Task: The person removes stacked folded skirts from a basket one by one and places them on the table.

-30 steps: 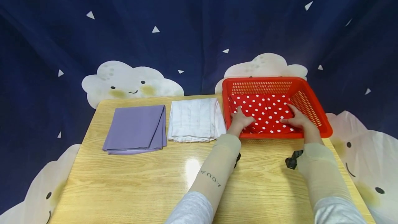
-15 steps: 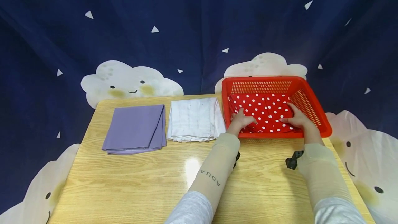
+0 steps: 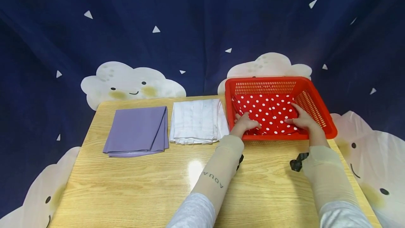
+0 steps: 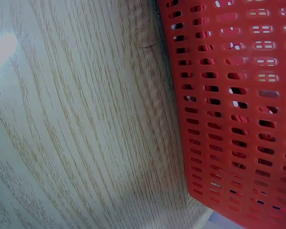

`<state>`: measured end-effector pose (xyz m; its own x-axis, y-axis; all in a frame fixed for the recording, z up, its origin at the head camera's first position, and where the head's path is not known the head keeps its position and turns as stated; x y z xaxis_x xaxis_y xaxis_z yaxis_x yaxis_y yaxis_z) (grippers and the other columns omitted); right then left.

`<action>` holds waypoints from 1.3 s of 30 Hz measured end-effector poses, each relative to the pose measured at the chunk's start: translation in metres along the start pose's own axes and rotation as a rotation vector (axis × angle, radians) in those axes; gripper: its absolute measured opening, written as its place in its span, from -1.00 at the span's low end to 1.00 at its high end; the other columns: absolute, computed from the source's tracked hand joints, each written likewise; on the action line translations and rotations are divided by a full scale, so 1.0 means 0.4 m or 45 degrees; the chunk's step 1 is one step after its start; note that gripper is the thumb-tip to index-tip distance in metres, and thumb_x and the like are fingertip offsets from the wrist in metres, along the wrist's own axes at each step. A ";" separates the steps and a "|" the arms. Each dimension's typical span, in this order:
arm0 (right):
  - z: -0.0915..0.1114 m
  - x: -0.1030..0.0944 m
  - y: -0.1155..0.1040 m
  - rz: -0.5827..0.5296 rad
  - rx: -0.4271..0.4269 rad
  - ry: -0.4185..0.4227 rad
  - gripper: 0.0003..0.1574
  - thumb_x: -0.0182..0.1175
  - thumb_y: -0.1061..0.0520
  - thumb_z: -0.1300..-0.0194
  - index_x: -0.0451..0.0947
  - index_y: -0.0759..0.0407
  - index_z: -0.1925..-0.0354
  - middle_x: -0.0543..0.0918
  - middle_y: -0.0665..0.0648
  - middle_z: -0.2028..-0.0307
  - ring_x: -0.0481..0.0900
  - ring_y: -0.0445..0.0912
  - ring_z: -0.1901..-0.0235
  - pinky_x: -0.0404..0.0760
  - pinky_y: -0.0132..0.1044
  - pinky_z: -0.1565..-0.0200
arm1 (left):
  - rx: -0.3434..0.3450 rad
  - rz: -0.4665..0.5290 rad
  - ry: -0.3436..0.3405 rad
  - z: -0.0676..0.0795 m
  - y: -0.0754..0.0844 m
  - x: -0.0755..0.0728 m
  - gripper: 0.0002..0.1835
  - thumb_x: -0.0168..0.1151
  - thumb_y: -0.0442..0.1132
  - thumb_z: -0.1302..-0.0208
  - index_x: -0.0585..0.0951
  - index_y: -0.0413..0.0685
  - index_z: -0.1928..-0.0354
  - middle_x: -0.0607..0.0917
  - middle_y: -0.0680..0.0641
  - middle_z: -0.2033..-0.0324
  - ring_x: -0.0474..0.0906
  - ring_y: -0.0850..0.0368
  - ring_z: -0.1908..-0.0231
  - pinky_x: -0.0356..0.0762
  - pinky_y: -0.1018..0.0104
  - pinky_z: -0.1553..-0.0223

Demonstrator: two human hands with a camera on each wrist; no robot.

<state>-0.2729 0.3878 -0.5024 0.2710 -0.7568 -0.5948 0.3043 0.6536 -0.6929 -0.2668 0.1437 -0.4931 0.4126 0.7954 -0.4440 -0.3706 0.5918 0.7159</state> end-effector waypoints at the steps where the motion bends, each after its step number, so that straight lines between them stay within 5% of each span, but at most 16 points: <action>1: 0.001 0.000 -0.002 -0.003 0.002 0.004 0.15 0.18 0.11 -0.19 -0.43 0.09 -0.41 -0.15 0.56 -0.28 -0.06 0.43 -0.18 0.22 0.25 -0.12 | 0.008 0.003 -0.002 -0.001 0.001 -0.001 -0.17 0.36 -0.07 0.07 0.22 0.16 -0.30 0.00 -0.12 -0.29 0.00 -0.11 -0.24 0.18 0.03 -0.18; 8: -0.001 -0.002 -0.008 0.015 -0.003 0.020 0.15 0.18 0.14 -0.18 -0.42 0.09 -0.41 -0.13 0.56 -0.28 -0.03 0.43 -0.17 0.23 0.25 -0.11 | 0.056 -0.013 0.007 0.002 0.008 -0.009 -0.18 0.33 -0.07 0.05 0.22 0.10 -0.31 0.24 -0.14 -0.20 0.07 -0.08 -0.20 0.16 0.07 -0.20; 15: -0.001 -0.002 -0.016 0.035 -0.055 0.066 0.11 0.17 0.13 -0.19 -0.36 0.11 -0.42 -0.10 0.56 -0.27 -0.04 0.42 -0.17 0.19 0.28 -0.12 | 0.087 0.092 0.013 -0.015 0.009 -0.010 -0.24 0.33 -0.12 0.01 0.29 0.00 -0.28 0.18 -0.11 -0.28 0.13 0.02 -0.22 0.29 0.18 -0.14; 20: 0.001 -0.001 -0.019 0.045 -0.065 0.089 0.09 0.17 0.14 -0.19 -0.34 0.10 -0.42 -0.07 0.56 -0.26 0.00 0.43 -0.16 0.25 0.27 -0.09 | 0.120 0.151 0.023 -0.039 0.006 -0.007 -0.28 0.35 -0.16 0.03 0.36 -0.04 -0.24 0.41 -0.07 -0.12 0.28 0.06 -0.11 0.39 0.26 -0.03; 27: 0.003 -0.004 -0.021 0.038 -0.063 0.107 0.09 0.17 0.13 -0.20 -0.33 0.07 -0.42 -0.04 0.56 -0.25 0.05 0.42 -0.13 0.31 0.23 -0.05 | 0.166 0.264 0.093 -0.008 0.016 -0.014 -0.33 0.32 -0.22 -0.03 0.37 -0.08 -0.24 0.38 -0.07 -0.12 0.35 0.09 -0.05 0.40 0.30 -0.05; 39: 0.007 -0.012 -0.018 0.058 -0.078 0.123 0.04 0.15 0.07 -0.23 -0.30 0.09 -0.42 -0.01 0.57 -0.24 0.14 0.41 -0.09 0.37 0.19 -0.03 | 0.377 0.046 0.321 -0.019 0.027 -0.015 -0.42 0.41 -0.19 0.03 0.52 -0.06 -0.12 0.52 -0.09 0.03 0.43 0.08 0.03 0.40 0.42 0.00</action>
<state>-0.2736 0.3868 -0.4934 0.1933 -0.7257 -0.6603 0.2364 0.6877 -0.6865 -0.2796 0.1462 -0.4869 0.1721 0.8442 -0.5076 -0.1096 0.5285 0.8418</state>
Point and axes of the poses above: each hand's wrist, its own z-axis away from the middle knuckle, its own x-axis out of the palm, y = z × x, the point moved 3 cm from there along -z, towards the middle knuckle
